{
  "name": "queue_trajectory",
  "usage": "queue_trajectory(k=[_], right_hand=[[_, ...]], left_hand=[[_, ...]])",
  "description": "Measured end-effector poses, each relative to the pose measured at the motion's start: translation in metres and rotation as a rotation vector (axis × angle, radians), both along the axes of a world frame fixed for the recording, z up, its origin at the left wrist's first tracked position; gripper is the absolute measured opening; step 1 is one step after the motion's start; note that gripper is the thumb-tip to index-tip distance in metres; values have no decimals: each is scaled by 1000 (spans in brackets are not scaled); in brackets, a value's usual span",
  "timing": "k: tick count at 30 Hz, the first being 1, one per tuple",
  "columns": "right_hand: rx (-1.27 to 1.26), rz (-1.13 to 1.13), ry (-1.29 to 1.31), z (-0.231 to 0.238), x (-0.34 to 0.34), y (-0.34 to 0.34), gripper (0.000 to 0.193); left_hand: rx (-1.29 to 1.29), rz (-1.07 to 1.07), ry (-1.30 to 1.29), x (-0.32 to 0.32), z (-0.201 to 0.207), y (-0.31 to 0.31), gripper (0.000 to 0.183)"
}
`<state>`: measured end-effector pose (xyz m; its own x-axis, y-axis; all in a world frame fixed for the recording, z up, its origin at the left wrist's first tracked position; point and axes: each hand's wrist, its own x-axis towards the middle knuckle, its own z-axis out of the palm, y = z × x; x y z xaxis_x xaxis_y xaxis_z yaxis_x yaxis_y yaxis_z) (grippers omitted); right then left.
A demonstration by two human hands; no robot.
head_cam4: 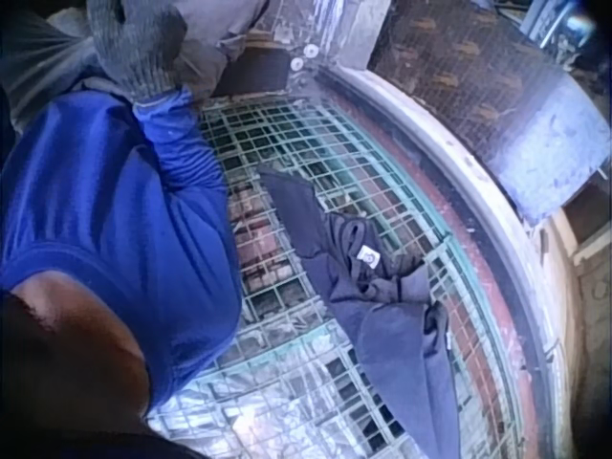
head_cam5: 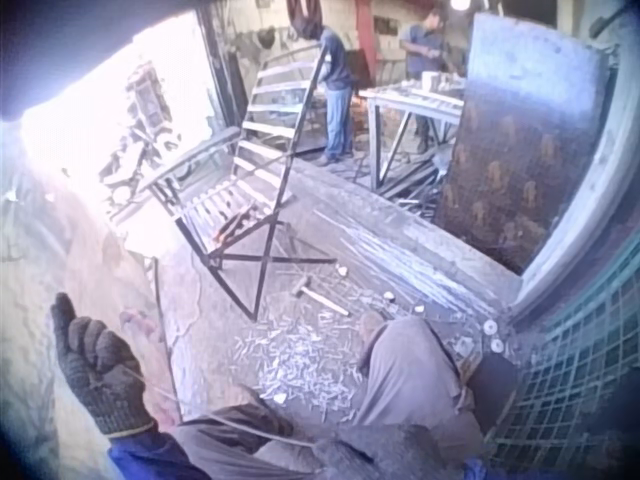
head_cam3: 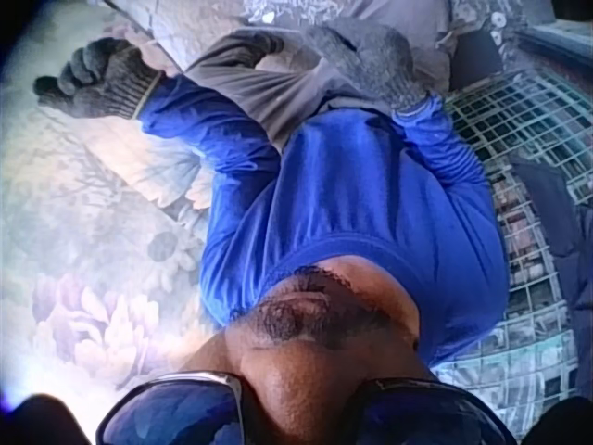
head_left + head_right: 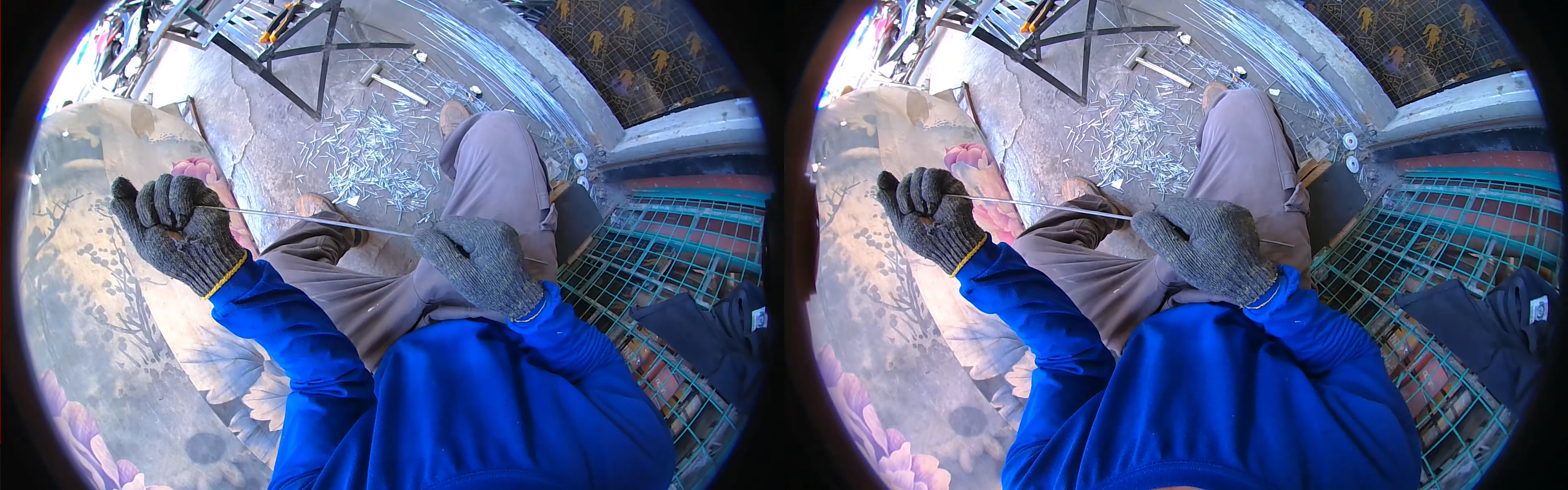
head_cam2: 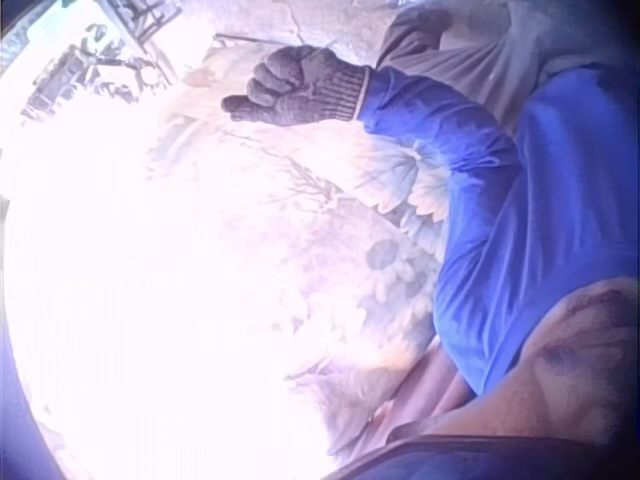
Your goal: Cutting metal wire into small pieces using pliers on a fabrication floor.
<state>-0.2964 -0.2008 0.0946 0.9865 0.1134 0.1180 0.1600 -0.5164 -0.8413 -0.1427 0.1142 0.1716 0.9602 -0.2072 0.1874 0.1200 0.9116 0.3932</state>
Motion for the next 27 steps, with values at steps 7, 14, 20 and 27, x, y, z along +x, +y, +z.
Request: queue_trajectory(k=[7,14,20,27], right_hand=[[51,-37,-43,-4,-2,1,24],[-3,9,-64,-5,-4,-4,23],[50,12,-104,-4,-6,-5,19],[-29,92,-219,-3,-8,-9,19]], left_hand=[[3,110,41,-2,4,-8,56],[-6,120,61,0,2,-14,56],[-36,70,42,0,7,-14,57],[4,48,13,4,3,-15,57]])
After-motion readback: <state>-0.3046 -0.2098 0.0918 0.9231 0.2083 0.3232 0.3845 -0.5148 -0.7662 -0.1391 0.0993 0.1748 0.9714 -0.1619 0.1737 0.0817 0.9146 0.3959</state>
